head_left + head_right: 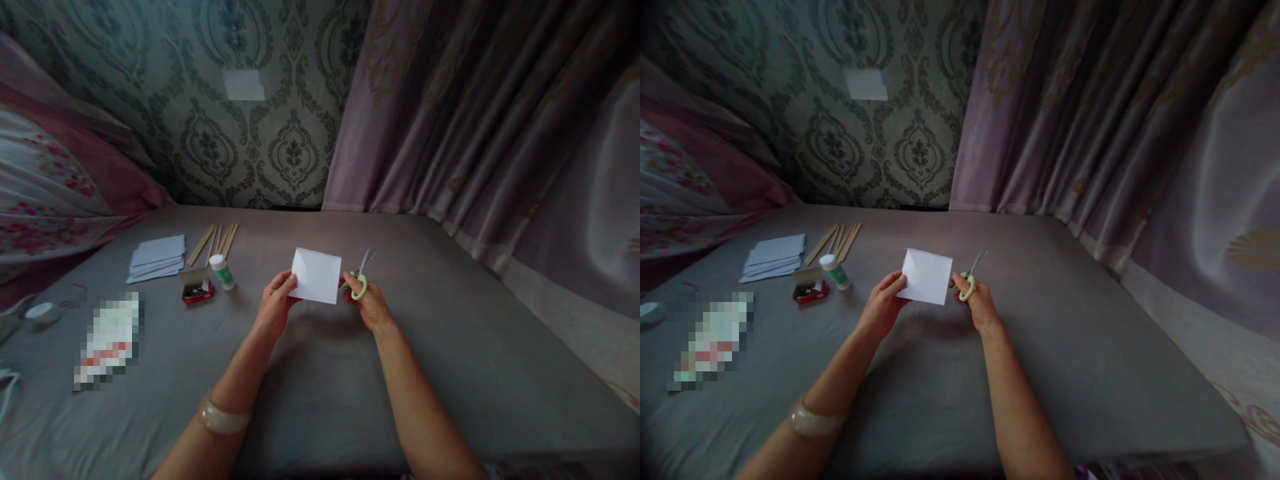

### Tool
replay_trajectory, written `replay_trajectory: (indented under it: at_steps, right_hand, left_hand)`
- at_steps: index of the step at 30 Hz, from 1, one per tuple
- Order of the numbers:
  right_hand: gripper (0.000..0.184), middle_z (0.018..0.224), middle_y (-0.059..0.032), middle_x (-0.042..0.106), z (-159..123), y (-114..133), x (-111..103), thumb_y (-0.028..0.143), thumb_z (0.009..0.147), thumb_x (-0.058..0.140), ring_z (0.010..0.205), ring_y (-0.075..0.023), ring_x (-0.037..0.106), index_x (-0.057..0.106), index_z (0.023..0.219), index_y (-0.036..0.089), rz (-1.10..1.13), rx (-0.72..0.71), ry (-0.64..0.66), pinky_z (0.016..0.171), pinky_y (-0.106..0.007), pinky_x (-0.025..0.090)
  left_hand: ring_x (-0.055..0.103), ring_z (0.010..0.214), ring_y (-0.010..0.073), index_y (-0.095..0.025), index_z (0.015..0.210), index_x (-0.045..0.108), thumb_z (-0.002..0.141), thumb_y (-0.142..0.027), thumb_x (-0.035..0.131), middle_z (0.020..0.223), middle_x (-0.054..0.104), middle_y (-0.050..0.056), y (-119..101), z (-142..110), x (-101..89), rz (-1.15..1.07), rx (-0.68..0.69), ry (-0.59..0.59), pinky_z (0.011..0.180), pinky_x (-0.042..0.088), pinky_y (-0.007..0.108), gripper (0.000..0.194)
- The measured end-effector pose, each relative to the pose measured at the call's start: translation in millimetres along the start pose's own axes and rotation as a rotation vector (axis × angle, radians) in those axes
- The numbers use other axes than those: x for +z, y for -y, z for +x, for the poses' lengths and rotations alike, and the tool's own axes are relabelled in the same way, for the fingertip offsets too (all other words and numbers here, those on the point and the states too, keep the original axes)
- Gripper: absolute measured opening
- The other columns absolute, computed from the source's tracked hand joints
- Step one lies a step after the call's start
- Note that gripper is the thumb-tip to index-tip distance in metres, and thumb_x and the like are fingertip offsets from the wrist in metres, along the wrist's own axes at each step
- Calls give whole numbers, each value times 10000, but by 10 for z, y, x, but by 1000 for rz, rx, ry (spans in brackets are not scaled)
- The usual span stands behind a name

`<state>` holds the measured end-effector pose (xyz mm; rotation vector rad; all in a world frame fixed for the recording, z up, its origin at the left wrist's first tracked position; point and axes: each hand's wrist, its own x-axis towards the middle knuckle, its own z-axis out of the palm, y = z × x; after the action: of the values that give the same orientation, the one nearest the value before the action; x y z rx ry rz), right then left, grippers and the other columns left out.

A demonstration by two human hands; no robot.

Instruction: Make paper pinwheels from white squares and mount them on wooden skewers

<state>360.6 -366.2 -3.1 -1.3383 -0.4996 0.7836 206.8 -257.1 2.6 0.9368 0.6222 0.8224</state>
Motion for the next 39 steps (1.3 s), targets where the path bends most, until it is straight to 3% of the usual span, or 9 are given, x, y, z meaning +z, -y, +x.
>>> replay_trajectory:
  at_steps: [8,16,28,39]
  right_hand:
    - [361,512,54,450,-24,-21,43,466,567,729,487,-79,382,519,557,173,-47,-39,12,492,-238,303]
    - [350,508,59,413,-40,1,102,462,518,704,507,-78,331,491,552,186,-172,-88,-43,488,-238,293]
    - [384,513,55,367,-63,-43,163,503,611,671,500,-74,300,449,566,193,-121,-233,-135,457,-225,280]
    - [381,536,57,383,-93,-104,294,496,619,668,507,-76,314,429,586,202,-31,-268,-226,475,-230,284]
  left_hand:
    - [529,622,125,-149,841,697,614,-431,733,723,627,30,61,-6,1,154,71,-50,539,417,201,363]
    - [532,580,130,-140,811,709,607,-451,735,685,654,34,86,12,-29,263,137,-81,527,400,220,373]
    - [574,576,88,-147,739,629,513,-347,845,694,644,17,37,-27,86,-156,-197,-41,600,471,216,371]
    - [566,635,103,-136,765,706,572,-337,802,728,665,41,198,-174,209,99,-90,28,607,420,217,295]
